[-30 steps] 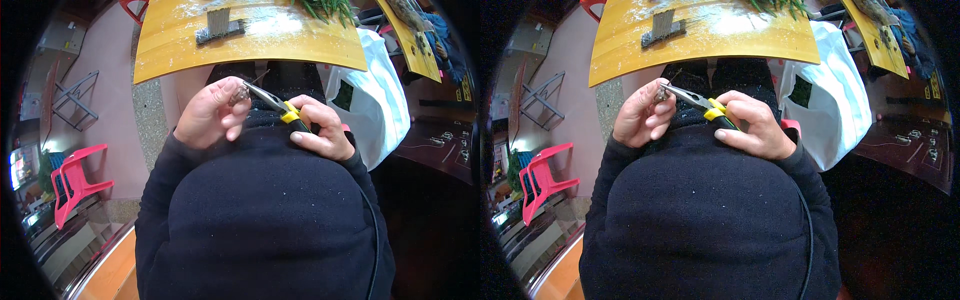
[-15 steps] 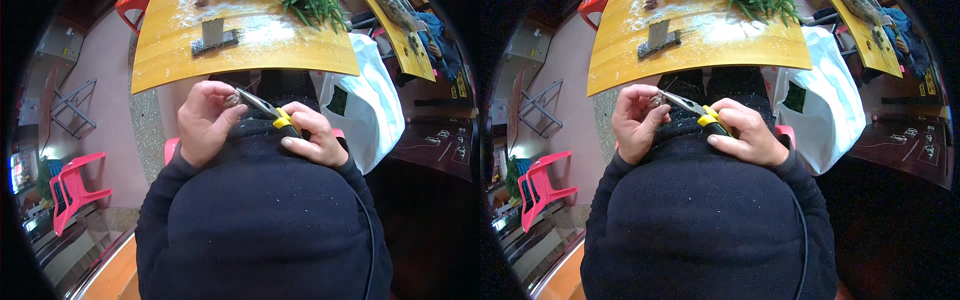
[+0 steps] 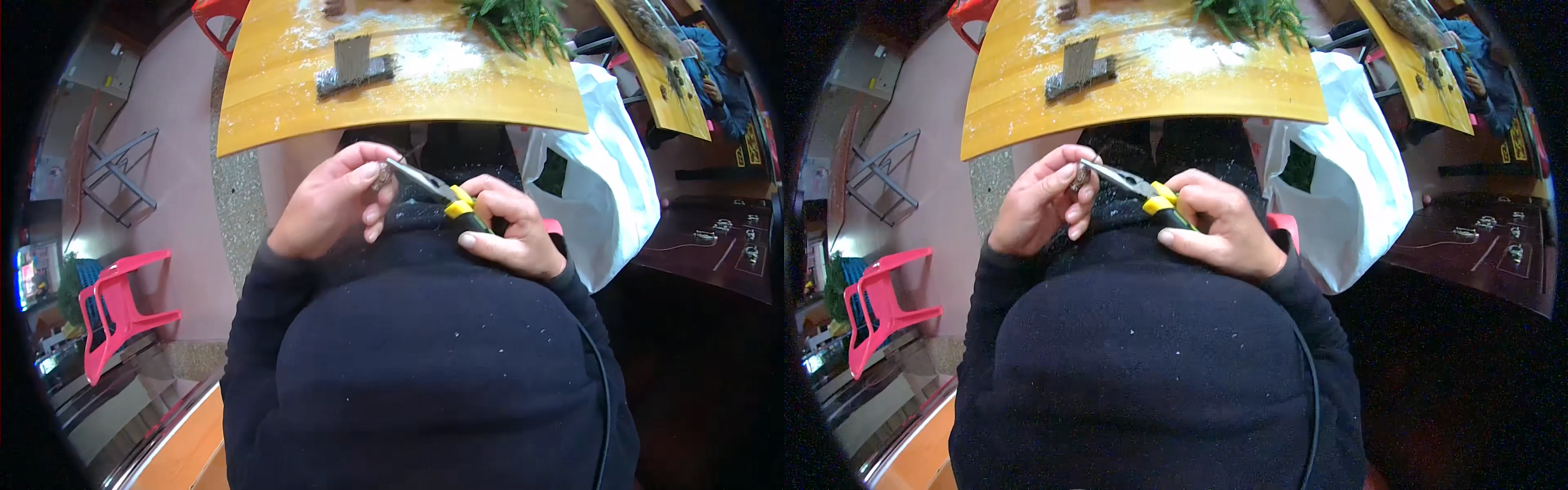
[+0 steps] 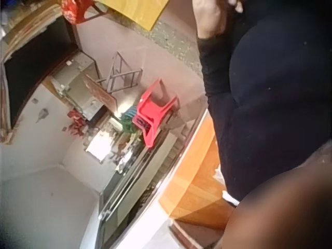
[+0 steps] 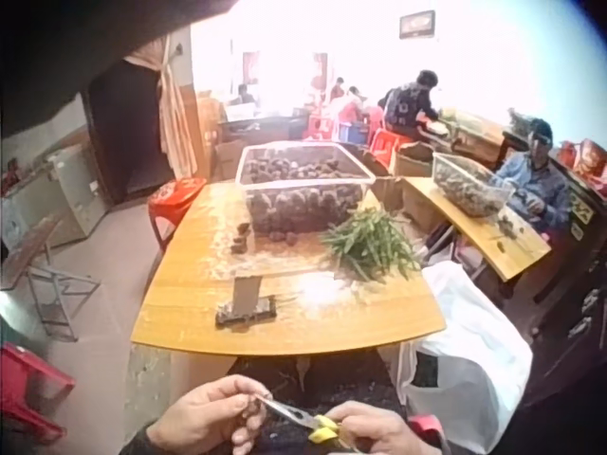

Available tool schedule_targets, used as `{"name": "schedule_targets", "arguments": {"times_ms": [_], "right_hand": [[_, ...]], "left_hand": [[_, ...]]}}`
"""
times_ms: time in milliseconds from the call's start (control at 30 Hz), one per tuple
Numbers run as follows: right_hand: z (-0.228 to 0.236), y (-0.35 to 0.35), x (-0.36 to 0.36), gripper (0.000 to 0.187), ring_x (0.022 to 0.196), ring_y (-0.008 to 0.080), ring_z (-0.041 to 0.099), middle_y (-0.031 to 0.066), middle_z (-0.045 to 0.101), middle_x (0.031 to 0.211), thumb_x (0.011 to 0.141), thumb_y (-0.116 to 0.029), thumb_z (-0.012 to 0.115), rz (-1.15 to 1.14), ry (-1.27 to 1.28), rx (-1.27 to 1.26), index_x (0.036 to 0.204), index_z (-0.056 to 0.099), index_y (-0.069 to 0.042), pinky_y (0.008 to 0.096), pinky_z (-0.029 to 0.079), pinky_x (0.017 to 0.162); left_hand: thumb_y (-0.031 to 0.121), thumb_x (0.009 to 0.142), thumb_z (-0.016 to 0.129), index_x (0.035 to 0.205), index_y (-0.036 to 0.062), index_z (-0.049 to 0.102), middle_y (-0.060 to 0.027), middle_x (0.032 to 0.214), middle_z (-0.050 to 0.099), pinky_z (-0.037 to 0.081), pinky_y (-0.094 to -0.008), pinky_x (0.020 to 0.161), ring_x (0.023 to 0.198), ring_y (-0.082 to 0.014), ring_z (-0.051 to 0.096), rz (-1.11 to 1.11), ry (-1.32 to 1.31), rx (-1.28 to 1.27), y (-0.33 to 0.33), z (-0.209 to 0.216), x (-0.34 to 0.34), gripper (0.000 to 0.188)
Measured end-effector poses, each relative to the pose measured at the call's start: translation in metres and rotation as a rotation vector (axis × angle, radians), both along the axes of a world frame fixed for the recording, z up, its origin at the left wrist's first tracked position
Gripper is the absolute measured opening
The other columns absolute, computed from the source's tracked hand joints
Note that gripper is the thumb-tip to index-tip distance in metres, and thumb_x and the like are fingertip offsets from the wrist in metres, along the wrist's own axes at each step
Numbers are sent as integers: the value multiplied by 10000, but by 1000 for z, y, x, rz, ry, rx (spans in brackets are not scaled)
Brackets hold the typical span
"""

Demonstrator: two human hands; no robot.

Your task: Assembling decorative artificial evergreen branches using pliers and small decorative elements.

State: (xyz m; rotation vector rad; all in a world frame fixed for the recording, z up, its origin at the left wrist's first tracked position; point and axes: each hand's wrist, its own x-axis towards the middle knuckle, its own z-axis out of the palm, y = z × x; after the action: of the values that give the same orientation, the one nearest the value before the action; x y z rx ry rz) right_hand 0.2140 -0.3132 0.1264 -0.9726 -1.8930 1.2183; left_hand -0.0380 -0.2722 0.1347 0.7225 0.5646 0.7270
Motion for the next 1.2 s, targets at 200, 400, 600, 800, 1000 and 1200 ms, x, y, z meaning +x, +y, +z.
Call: {"name": "schedule_targets", "arguments": {"times_ms": [200, 400, 600, 800, 1000, 1200], "right_hand": [[24, 4, 16, 301, 834, 186, 495, 110, 527, 971, 736, -121, 711, -13, -13, -46, 675, 433, -23, 272, 395, 715], [38, 12, 40, 324, 793, 179, 505, 110, 560, 936, 681, -121, 730, 31, -158, -31, 624, 431, -9, 281, 396, 659], [11, 67, 38, 270, 750, 257, 521, 115, 549, 844, 725, -171, 687, -363, -684, 339, 664, 501, 16, 324, 414, 658], [-24, 128, 43, 277, 871, 325, 557, 153, 576, 912, 750, -243, 679, -439, -825, 702, 776, 566, 9, 389, 447, 757], [-17, 113, 16, 199, 905, 266, 582, 124, 600, 975, 766, -140, 671, -532, -711, 922, 892, 601, -1, 326, 464, 787], [23, 56, -52, 215, 823, 73, 554, 33, 601, 944, 831, -96, 659, -33, 110, 113, 1013, 591, -3, 207, 449, 751]], "left_hand": [[165, 948, 481, 1071, 12, 507, -21, 739, 518, 416, -195, 472, 531, -64, 446, 180, 459, 351, -5, 21, 25, 198], [223, 964, 452, 1055, 23, 509, -26, 753, 516, 384, -196, 434, 523, -60, 442, 355, 258, 178, -3, 23, 2, 226], [330, 969, 426, 1120, 23, 465, -75, 791, 568, 384, -210, 441, 522, -88, 467, 281, -5, 111, -11, 21, -29, 344], [395, 970, 371, 1079, 34, 469, -111, 752, 599, 402, -213, 457, 509, -125, 507, 186, -83, 130, -13, 17, -35, 390], [394, 985, 312, 1091, 50, 462, -76, 707, 537, 391, -215, 444, 498, -107, 472, 164, -3, 134, -19, 14, -19, 390], [332, 969, 418, 1069, 36, 476, -97, 755, 601, 400, -193, 478, 524, -96, 503, 211, 21, 177, -22, -1, -6, 318]]}}
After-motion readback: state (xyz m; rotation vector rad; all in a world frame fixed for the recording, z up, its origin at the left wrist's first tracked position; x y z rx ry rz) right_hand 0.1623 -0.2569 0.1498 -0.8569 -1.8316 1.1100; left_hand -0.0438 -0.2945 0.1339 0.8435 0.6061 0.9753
